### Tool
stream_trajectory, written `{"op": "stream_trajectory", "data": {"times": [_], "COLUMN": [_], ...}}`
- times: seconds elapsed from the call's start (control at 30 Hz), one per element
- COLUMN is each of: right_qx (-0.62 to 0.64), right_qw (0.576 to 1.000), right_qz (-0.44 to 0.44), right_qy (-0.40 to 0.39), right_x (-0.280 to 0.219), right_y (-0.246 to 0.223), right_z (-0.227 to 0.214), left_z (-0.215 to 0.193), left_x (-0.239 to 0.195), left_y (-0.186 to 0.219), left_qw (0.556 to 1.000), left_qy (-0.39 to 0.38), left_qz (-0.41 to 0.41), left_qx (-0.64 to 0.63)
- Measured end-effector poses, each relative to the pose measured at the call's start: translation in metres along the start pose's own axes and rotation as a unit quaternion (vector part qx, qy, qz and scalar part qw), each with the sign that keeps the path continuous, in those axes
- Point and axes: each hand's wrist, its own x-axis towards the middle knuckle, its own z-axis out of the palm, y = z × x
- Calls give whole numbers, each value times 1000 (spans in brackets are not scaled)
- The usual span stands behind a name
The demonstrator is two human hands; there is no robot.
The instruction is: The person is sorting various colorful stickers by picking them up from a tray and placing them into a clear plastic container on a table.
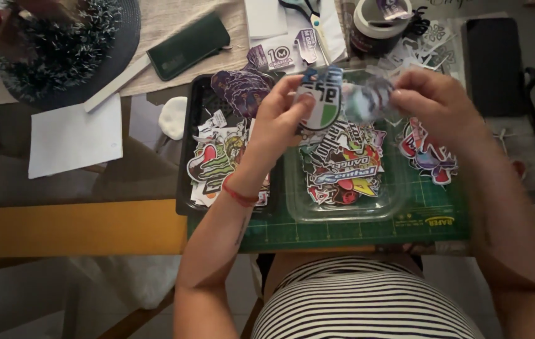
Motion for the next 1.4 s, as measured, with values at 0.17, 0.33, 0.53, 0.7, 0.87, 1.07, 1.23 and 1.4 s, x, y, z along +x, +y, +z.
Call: {"op": "stream_trajectory", "data": {"times": [0.17,0.33,0.53,0.7,0.87,1.07,1.23,1.4], "right_qx": [-47,-92,-81,-20,-26,-131,-201,-288], "right_qw": [994,993,992,998,991,958,923,905], "right_qz": [42,-67,-100,-54,-116,-236,-295,-276], "right_qy": [-86,-26,8,37,56,100,141,146], "right_x": [-8,-8,-9,-10,-4,0,-1,-5], "right_y": [-59,-55,-26,-38,-33,-20,-16,-17], "right_z": [4,20,39,37,39,43,45,47], "left_z": [-1,7,4,6,0,0,2,5], "left_x": [2,-5,4,-4,0,0,-2,-6], "left_y": [-7,-6,-37,-15,-27,-27,-22,-19], "left_qw": [999,997,986,990,990,989,990,989], "left_qy": [9,-52,-155,-121,-121,-121,-112,-109], "left_qz": [8,51,32,61,74,84,91,96], "left_qx": [-36,-24,-60,-26,2,4,-3,-10]}}
